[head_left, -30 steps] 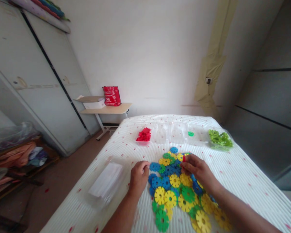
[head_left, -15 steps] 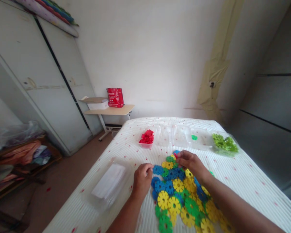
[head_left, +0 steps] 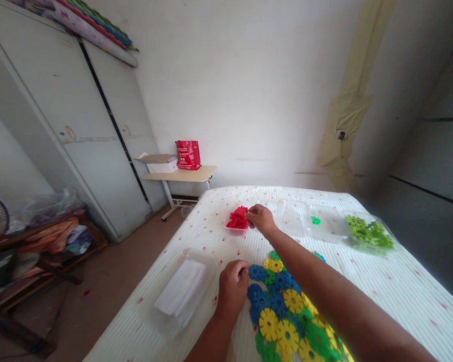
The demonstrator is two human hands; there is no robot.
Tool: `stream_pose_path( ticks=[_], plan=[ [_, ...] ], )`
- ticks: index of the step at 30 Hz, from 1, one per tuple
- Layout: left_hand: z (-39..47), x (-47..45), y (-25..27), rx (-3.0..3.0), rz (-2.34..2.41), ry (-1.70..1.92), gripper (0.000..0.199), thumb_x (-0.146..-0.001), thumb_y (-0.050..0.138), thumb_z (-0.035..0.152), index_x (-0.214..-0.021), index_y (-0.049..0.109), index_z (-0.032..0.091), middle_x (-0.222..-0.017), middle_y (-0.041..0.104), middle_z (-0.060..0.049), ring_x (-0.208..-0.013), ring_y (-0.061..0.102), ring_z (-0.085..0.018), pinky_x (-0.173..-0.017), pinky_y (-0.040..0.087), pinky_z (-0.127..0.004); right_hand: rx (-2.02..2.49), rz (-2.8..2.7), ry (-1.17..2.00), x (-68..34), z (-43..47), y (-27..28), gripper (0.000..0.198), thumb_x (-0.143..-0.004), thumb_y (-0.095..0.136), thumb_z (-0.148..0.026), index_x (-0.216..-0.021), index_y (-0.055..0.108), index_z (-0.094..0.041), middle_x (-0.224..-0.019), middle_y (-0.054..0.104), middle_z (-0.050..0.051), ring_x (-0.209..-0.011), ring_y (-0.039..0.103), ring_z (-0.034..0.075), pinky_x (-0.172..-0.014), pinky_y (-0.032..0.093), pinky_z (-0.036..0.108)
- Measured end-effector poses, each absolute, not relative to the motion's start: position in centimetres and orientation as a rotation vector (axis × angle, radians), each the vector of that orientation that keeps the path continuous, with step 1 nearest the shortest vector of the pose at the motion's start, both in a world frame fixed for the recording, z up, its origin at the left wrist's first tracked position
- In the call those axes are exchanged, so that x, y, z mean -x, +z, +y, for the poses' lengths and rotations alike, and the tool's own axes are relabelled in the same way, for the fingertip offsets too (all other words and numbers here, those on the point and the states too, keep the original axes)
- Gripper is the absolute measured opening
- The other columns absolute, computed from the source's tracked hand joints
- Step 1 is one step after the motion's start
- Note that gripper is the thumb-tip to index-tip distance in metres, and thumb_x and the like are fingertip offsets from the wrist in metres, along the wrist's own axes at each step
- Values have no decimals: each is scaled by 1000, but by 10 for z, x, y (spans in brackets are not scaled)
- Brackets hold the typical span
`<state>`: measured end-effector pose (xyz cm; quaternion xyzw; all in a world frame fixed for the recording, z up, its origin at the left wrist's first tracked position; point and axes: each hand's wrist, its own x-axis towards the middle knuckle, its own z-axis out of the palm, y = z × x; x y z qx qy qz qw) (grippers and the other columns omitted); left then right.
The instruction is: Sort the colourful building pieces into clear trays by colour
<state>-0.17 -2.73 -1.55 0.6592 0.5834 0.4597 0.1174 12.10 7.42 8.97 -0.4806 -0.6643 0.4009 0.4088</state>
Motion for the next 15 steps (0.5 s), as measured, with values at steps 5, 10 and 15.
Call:
stream_pose_path(
  ticks=[5, 10, 15],
  plan=[
    [-27, 3, -15, -1924, 1715, 1333, 22, -75, 44, 11, -75, 65, 18, -76, 69, -4, -75, 64, -17, -70, 50, -28, 1184, -1724, 930, -117, 79, 98, 32, -89, 53, -33, -116, 54, -16, -116, 56, 6, -98, 58, 21, -81, 50, 40],
    [-28, 4, -18, -1950, 1661, 1340, 23, -76, 44, 12, -81, 65, 18, -81, 69, -5, -79, 64, -17, -74, 51, -30, 1195, -1786, 806, -153, 65, 96, 26, -88, 53, -35, -107, 58, -17, -106, 61, 6, -87, 60, 17, -78, 50, 37],
    [-38, 1, -16, -1995, 1534, 1219, 38, -80, 52, 35, -115, 57, 20, -110, 63, -10, -102, 60, -22, -89, 48, -37, 1306, -2008, 498, -251, -1, 65, 37, -85, 48, -49, -107, 58, -20, -100, 65, 9, -86, 62, 23, -74, 52, 36]
  ],
)
